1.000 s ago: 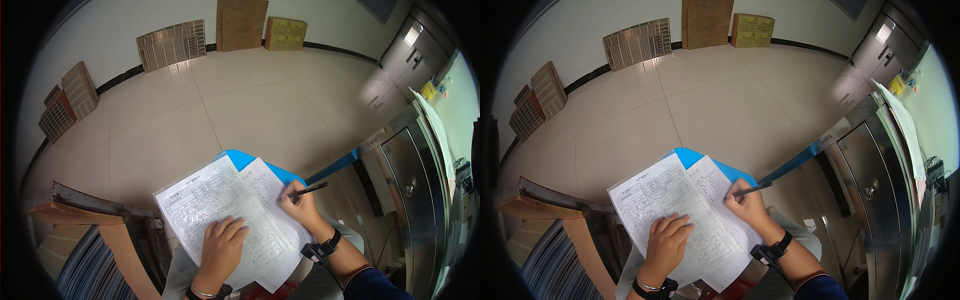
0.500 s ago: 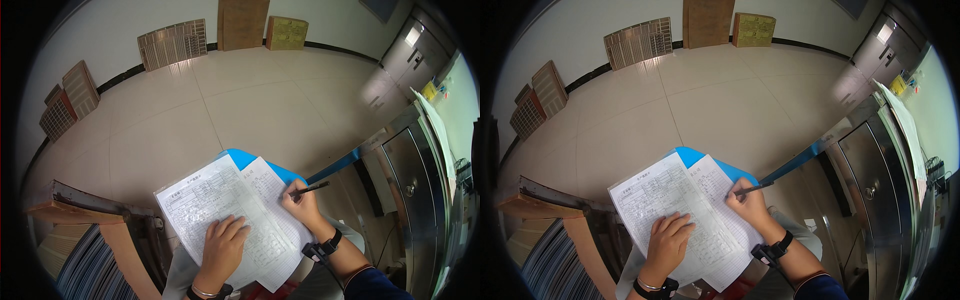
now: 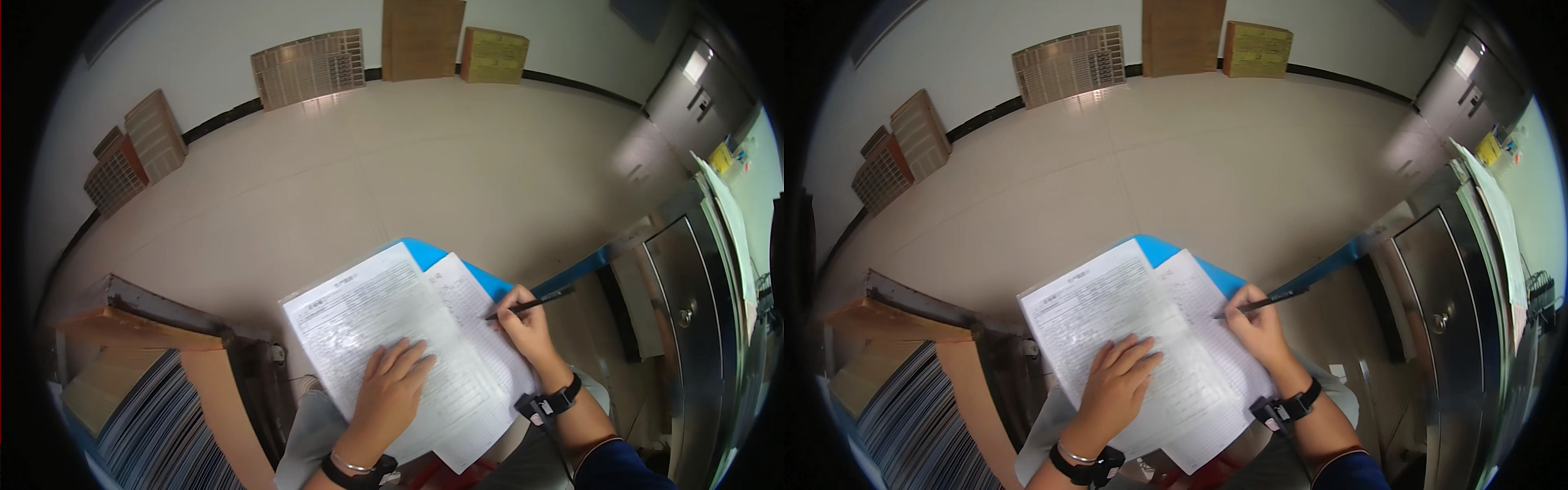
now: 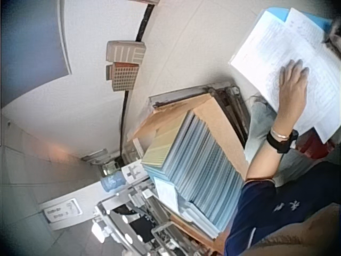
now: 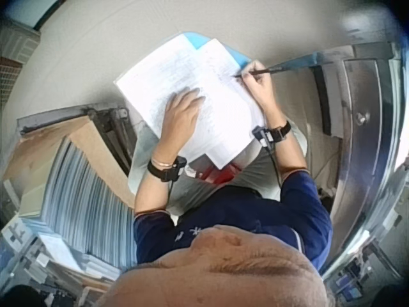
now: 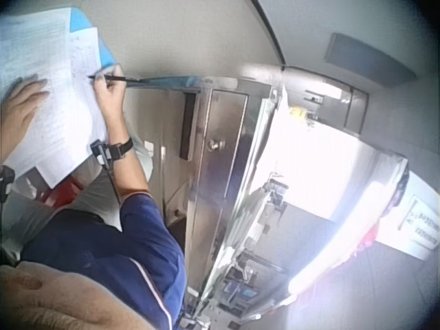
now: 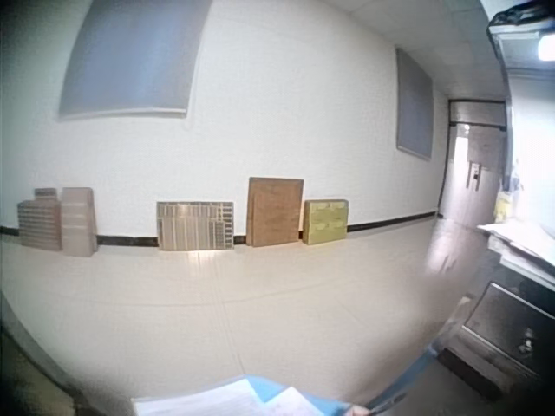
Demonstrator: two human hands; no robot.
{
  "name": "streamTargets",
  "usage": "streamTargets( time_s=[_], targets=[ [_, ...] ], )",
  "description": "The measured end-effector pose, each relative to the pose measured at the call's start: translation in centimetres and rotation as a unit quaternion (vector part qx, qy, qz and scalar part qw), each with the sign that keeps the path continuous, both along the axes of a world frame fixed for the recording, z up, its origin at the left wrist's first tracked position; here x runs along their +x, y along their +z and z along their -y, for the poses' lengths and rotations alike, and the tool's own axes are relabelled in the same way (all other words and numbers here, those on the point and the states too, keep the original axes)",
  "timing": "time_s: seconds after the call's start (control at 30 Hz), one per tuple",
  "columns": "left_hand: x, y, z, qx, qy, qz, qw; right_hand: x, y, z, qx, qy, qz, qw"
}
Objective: Inspecting metal sheets and filling out production logs.
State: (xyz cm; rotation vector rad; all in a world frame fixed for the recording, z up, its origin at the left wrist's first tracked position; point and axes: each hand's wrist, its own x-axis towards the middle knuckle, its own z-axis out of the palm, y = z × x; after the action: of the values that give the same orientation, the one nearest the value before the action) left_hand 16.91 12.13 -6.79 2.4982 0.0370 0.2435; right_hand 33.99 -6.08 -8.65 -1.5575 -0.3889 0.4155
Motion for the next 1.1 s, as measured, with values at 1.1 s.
streamTargets(
  time_s=[1.1],
  targets=[
    [1.8,-1.9,1.0,0.056,0.001,0.041,0.998,-4.0,2.4,-1.0,-0.187,0.046,0.313,0.930]
  ],
)
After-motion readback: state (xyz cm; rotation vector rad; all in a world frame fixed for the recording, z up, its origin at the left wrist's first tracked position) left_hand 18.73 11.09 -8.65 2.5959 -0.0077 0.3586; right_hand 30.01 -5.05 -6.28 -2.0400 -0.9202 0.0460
